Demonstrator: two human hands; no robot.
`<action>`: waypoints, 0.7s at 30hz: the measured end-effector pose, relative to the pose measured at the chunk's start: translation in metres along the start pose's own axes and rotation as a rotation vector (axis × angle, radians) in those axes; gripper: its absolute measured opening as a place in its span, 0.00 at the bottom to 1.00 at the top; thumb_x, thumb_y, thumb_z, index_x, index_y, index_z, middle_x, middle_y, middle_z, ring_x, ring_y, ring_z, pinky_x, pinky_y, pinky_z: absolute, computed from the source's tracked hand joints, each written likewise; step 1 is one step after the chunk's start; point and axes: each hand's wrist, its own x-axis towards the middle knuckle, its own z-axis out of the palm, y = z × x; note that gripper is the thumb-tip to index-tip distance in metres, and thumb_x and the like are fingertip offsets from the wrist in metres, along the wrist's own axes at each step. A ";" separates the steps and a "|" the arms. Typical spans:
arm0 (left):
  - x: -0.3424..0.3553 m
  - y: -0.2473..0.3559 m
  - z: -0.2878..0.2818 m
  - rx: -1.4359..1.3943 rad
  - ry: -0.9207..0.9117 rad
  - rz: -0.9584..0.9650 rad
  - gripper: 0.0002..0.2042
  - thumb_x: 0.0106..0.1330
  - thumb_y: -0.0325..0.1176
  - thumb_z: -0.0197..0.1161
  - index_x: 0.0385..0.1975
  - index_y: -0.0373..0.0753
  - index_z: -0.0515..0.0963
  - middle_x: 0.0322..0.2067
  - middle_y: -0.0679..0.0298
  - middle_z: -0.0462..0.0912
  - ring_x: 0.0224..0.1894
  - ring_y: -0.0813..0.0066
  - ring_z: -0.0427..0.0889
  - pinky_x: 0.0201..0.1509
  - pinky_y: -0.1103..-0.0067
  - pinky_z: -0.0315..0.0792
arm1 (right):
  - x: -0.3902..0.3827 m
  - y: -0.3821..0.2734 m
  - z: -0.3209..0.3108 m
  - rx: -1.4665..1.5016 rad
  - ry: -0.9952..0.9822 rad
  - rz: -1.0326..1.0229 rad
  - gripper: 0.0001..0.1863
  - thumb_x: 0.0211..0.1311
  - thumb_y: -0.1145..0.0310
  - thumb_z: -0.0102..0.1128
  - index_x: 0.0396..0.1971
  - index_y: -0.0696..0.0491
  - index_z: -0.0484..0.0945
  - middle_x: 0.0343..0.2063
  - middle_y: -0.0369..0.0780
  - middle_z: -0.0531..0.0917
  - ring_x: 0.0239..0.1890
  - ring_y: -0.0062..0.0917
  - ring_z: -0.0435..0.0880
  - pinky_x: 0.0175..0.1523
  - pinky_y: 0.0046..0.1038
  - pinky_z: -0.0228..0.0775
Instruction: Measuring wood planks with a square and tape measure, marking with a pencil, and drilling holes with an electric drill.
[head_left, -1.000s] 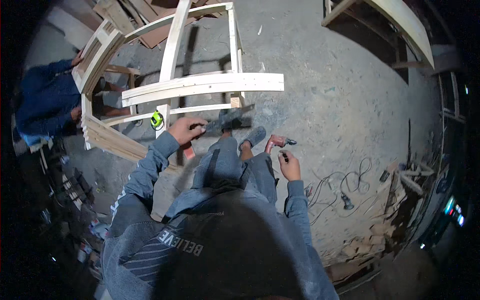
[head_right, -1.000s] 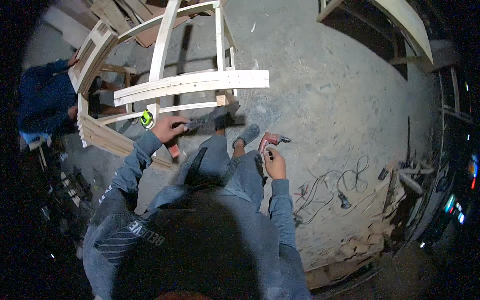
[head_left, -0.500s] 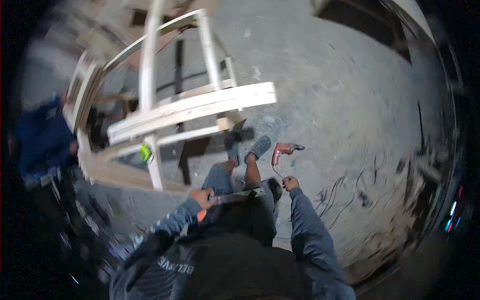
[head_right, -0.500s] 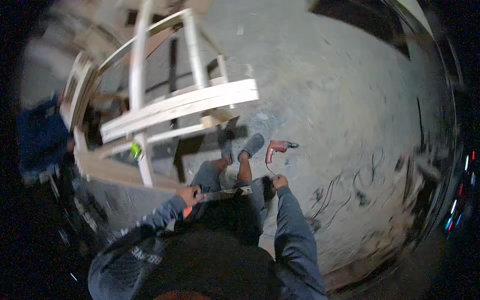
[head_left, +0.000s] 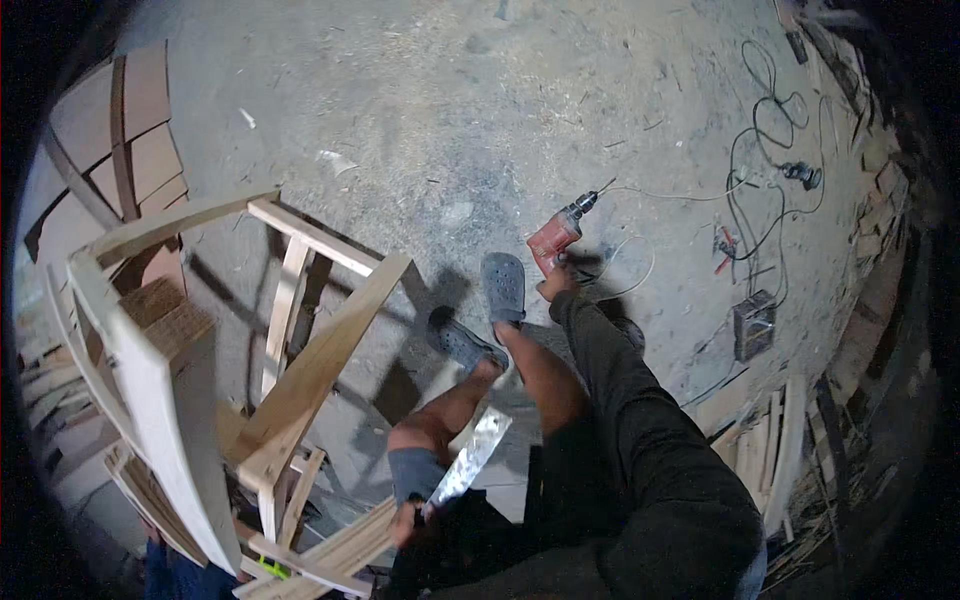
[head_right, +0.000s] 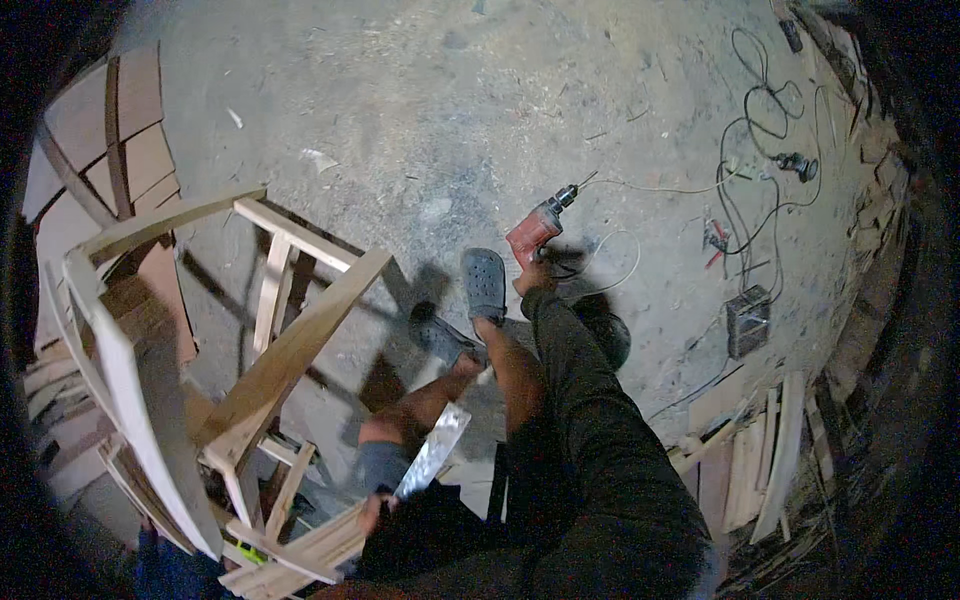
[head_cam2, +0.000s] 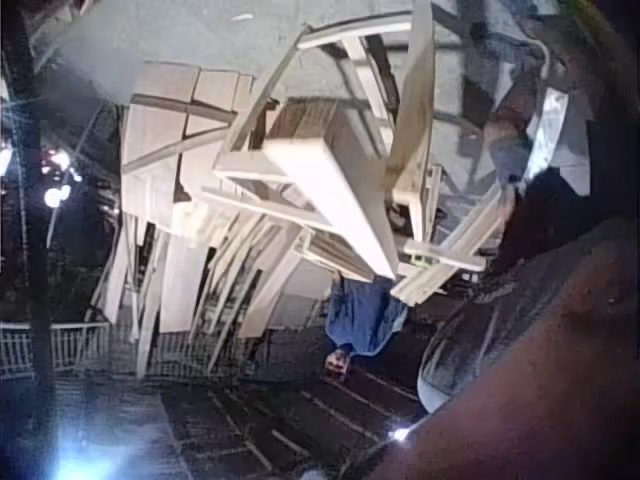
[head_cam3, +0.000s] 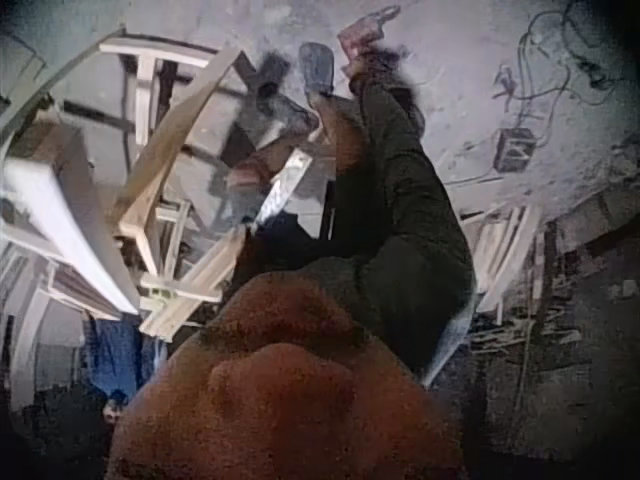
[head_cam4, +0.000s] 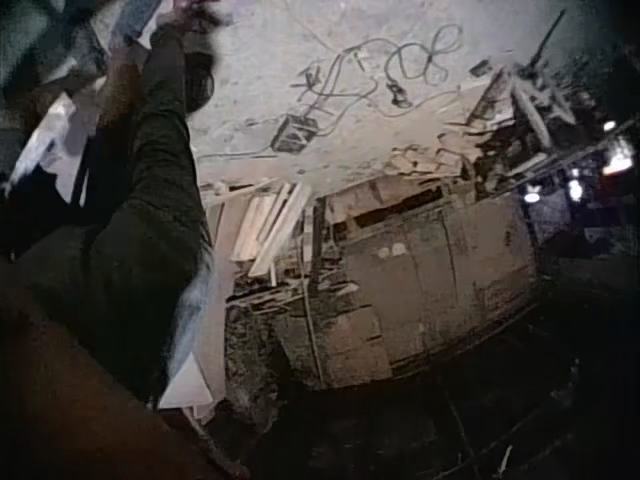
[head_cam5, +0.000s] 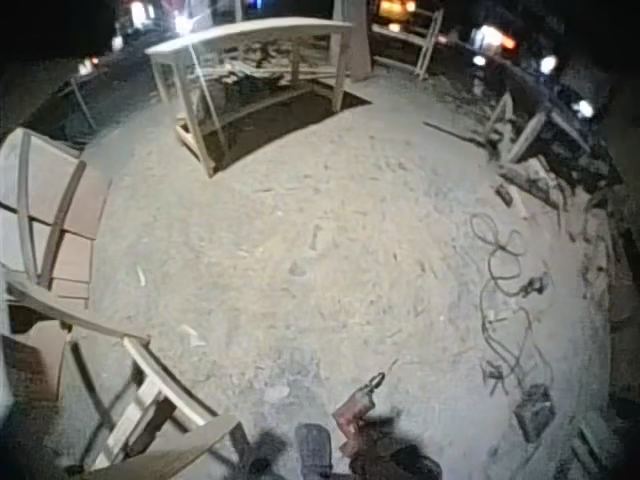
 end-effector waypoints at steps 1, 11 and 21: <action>0.003 -0.004 -0.002 -0.020 -0.024 -0.019 0.16 0.55 0.49 0.73 0.20 0.44 0.80 0.15 0.65 0.76 0.17 0.62 0.74 0.22 0.68 0.68 | 0.014 0.003 0.011 0.060 0.008 0.051 0.38 0.45 0.54 0.74 0.56 0.61 0.75 0.53 0.58 0.80 0.58 0.51 0.80 0.63 0.45 0.72; 0.024 -0.021 -0.010 -0.095 -0.092 -0.103 0.15 0.58 0.48 0.73 0.22 0.44 0.82 0.15 0.65 0.77 0.16 0.64 0.75 0.22 0.70 0.68 | 0.044 0.017 0.026 0.002 0.063 -0.042 0.38 0.48 0.51 0.70 0.58 0.58 0.75 0.53 0.52 0.81 0.57 0.44 0.81 0.59 0.44 0.75; 0.014 0.024 -0.044 -0.343 0.046 0.109 0.13 0.61 0.47 0.73 0.25 0.44 0.84 0.15 0.65 0.77 0.16 0.67 0.75 0.21 0.73 0.68 | -0.142 -0.055 -0.165 -0.464 -0.072 -0.597 0.26 0.60 0.46 0.61 0.57 0.40 0.82 0.52 0.43 0.86 0.58 0.38 0.84 0.57 0.39 0.78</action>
